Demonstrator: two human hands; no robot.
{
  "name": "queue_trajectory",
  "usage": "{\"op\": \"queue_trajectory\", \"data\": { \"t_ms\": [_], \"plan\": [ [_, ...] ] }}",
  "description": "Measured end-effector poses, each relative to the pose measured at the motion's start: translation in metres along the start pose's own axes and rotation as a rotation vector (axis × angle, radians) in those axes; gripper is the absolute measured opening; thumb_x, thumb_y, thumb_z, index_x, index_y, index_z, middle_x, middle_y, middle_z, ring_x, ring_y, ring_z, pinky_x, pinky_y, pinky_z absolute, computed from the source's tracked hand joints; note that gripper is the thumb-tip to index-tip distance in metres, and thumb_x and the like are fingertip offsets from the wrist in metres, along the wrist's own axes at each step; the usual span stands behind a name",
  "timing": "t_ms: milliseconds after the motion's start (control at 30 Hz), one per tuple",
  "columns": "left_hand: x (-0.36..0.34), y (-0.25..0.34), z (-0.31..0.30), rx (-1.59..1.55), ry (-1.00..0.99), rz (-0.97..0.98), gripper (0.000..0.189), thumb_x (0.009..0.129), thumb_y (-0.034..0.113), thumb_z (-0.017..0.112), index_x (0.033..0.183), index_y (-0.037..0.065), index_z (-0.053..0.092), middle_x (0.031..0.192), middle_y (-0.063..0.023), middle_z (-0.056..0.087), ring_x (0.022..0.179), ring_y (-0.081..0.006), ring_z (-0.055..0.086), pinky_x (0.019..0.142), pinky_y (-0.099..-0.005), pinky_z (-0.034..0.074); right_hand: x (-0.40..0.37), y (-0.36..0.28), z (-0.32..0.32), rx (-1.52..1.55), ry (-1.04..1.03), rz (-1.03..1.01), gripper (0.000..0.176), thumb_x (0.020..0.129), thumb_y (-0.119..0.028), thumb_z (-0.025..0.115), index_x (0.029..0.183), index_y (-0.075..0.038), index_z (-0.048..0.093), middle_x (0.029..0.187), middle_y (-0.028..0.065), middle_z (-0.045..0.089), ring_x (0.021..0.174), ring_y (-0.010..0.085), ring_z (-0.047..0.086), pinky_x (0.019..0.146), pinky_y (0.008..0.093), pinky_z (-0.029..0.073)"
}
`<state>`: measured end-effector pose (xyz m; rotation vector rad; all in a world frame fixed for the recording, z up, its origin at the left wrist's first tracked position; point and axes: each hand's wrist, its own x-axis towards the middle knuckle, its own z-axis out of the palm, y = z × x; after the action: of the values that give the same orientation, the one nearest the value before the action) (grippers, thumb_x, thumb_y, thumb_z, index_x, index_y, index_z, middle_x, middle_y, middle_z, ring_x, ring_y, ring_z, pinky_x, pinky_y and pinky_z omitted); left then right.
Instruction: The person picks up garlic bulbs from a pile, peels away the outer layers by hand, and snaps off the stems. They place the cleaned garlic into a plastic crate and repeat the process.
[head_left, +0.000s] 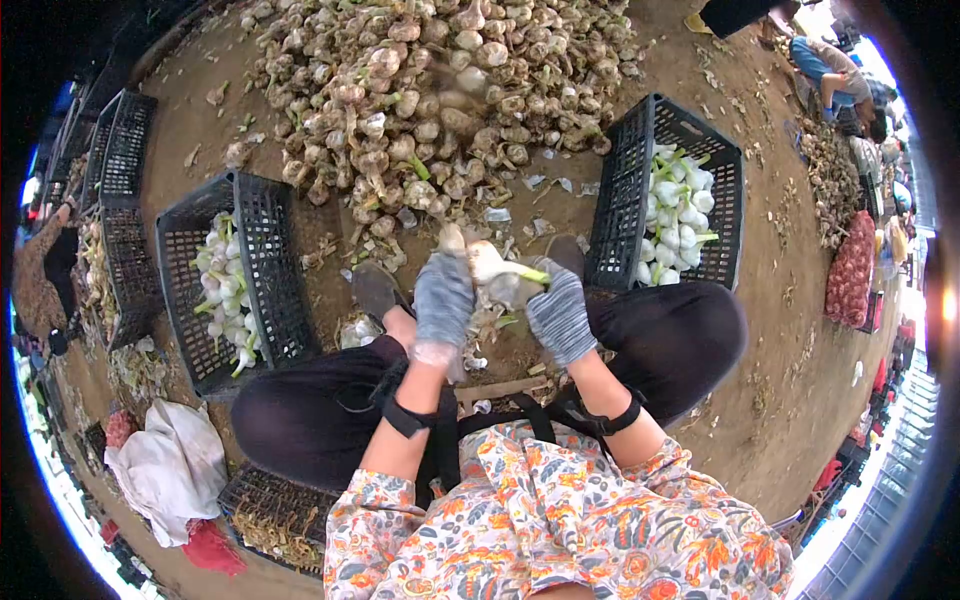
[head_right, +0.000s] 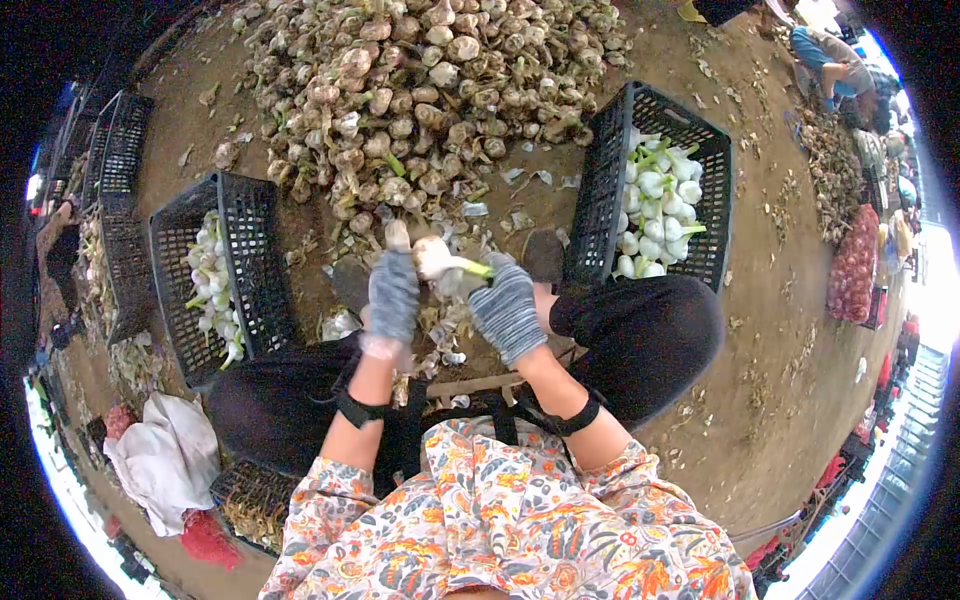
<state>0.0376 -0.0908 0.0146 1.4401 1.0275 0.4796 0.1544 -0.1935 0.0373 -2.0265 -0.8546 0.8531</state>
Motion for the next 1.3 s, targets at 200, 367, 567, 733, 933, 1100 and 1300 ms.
{"op": "queue_trajectory", "data": {
  "t_ms": [200,367,567,733,933,1100,1300],
  "plan": [
    [-0.027,0.003,0.028,-0.042,0.115,0.217,0.037,0.089,0.017,0.049,0.122,0.0,0.042,0.111,-0.0122,0.053,0.099,-0.0209,0.053,0.084,-0.0288,0.042,0.005,0.015,0.01,0.204,0.128,-0.194,0.033,0.077,-0.015,0.062,0.103,0.004,0.056,0.088,0.0109,0.063,0.078,0.014,0.057,0.07,0.0259,0.046],
    [-0.008,-0.006,0.013,-0.774,-0.153,-0.204,0.036,0.091,0.035,0.044,0.11,0.005,0.051,0.091,-0.0063,0.059,0.081,-0.0135,0.056,0.069,-0.0254,0.047,-0.002,-0.007,-0.013,0.672,-0.113,0.095,0.027,0.077,-0.005,0.052,0.103,0.002,0.057,0.088,0.0111,0.062,0.069,0.0154,0.058,0.066,0.0215,0.047],
    [-0.013,0.025,0.005,-1.066,-0.387,-0.511,0.049,0.086,0.052,0.043,0.103,0.008,0.055,0.063,-0.0032,0.056,0.037,-0.0095,0.043,0.031,-0.0221,0.033,0.002,0.001,-0.012,1.301,-0.198,0.395,0.03,0.075,-0.01,0.059,0.098,0.008,0.055,0.087,0.0135,0.062,0.076,0.0204,0.063,0.063,0.0292,0.054],
    [-0.017,0.011,0.016,-1.351,-0.352,-0.622,0.051,0.083,0.056,0.045,0.106,0.011,0.053,0.061,-0.0054,0.055,0.033,-0.0089,0.039,0.027,-0.0209,0.031,-0.003,-0.001,-0.013,1.568,-0.24,0.495,0.036,0.079,-0.014,0.055,0.108,0.006,0.049,0.097,0.0125,0.059,0.081,0.0166,0.059,0.06,0.0232,0.05],
    [-0.011,0.023,0.03,-1.142,-0.173,-0.517,0.051,0.084,0.048,0.049,0.114,0.007,0.05,0.079,-0.0076,0.062,0.055,-0.0166,0.059,0.045,-0.0271,0.05,-0.009,-0.023,-0.024,1.174,-0.045,0.235,0.021,0.079,-0.011,0.056,0.097,0.001,0.055,0.089,0.0088,0.061,0.076,0.0167,0.058,0.069,0.0254,0.048],
    [-0.018,0.019,0.03,-1.034,-0.111,-0.342,0.046,0.085,0.038,0.053,0.117,0.004,0.05,0.098,-0.0072,0.061,0.085,-0.0176,0.06,0.072,-0.0293,0.051,-0.014,-0.021,-0.024,0.125,0.15,-0.434,0.02,0.069,-0.004,0.064,0.088,-0.001,0.06,0.104,0.0154,0.055,0.09,0.0262,0.055,0.082,0.0331,0.044],
    [-0.012,0.033,0.016,-0.855,-0.017,-0.383,0.025,0.08,0.016,0.064,0.102,0.003,0.06,0.092,-0.0047,0.062,0.08,-0.0138,0.06,0.068,-0.0257,0.049,-0.016,-0.011,-0.033,0.394,-0.041,-0.329,0.022,0.073,-0.011,0.062,0.091,0.0,0.057,0.109,0.0157,0.053,0.096,0.0262,0.054,0.079,0.0336,0.045]
  ]
}}
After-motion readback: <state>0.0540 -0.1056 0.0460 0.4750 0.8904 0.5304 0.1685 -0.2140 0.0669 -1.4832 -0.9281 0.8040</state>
